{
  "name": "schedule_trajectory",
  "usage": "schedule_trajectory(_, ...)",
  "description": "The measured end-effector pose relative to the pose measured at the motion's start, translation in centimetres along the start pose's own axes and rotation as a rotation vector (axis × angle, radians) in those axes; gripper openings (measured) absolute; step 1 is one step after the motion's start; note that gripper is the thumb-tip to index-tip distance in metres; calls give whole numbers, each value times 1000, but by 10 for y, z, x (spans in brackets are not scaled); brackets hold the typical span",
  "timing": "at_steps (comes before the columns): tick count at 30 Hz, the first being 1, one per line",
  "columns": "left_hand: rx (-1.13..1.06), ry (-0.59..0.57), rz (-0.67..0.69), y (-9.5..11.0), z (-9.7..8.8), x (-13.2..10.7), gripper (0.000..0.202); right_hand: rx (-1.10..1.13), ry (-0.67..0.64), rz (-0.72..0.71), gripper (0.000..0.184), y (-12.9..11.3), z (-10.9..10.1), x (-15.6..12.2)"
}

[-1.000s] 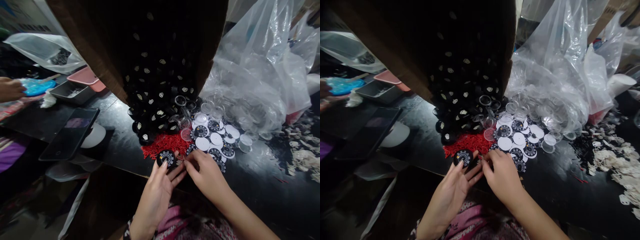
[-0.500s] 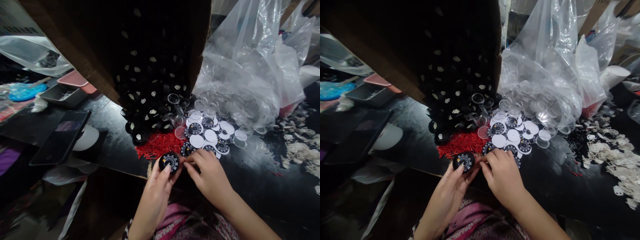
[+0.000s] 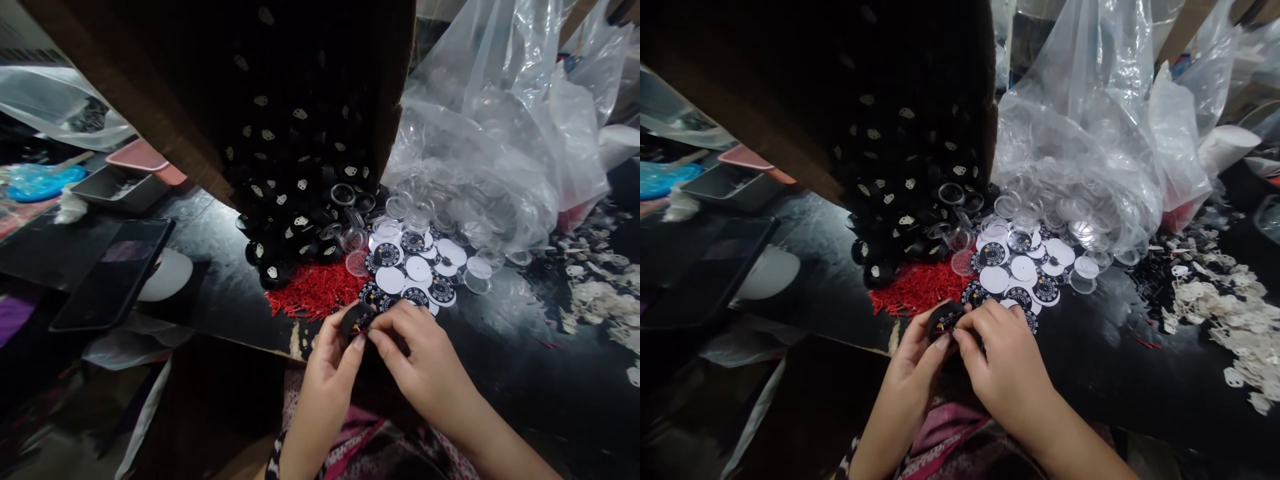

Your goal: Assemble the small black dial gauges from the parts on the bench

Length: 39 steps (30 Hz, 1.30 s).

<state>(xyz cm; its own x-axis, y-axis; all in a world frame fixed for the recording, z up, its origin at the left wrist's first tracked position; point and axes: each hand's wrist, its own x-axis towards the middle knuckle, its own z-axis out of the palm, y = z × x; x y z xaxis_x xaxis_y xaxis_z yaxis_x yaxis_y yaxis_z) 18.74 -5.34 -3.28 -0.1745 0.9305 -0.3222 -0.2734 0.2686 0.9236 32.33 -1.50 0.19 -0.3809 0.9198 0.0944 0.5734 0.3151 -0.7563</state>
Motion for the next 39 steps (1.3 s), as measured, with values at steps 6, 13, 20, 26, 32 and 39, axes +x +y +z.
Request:
schedule_trajectory(6,125,-15,102,5,-4,-6,23,65,-8,-1,14,-4,-2,-5)
schedule_trajectory(13,196,-24,154,7,-7,-15,21,186,-3,-32,17,-8,-5,-10)
schedule_trajectory(20,74,-87,77,8,-8,-15,25,215,-26,-27,14,-11,-8,-11)
schedule_trajectory(26,103,-77,105,11,-7,-19,24,268,-15,1,14,-8,-7,-12)
schedule_trajectory(32,215,-25,201,15,-5,-19,20,288,19,-2,14,-8,-5,-14)
schedule_trajectory(39,357,10,333,16,-5,-22,33,287,37,18,17,-11,2,-20)
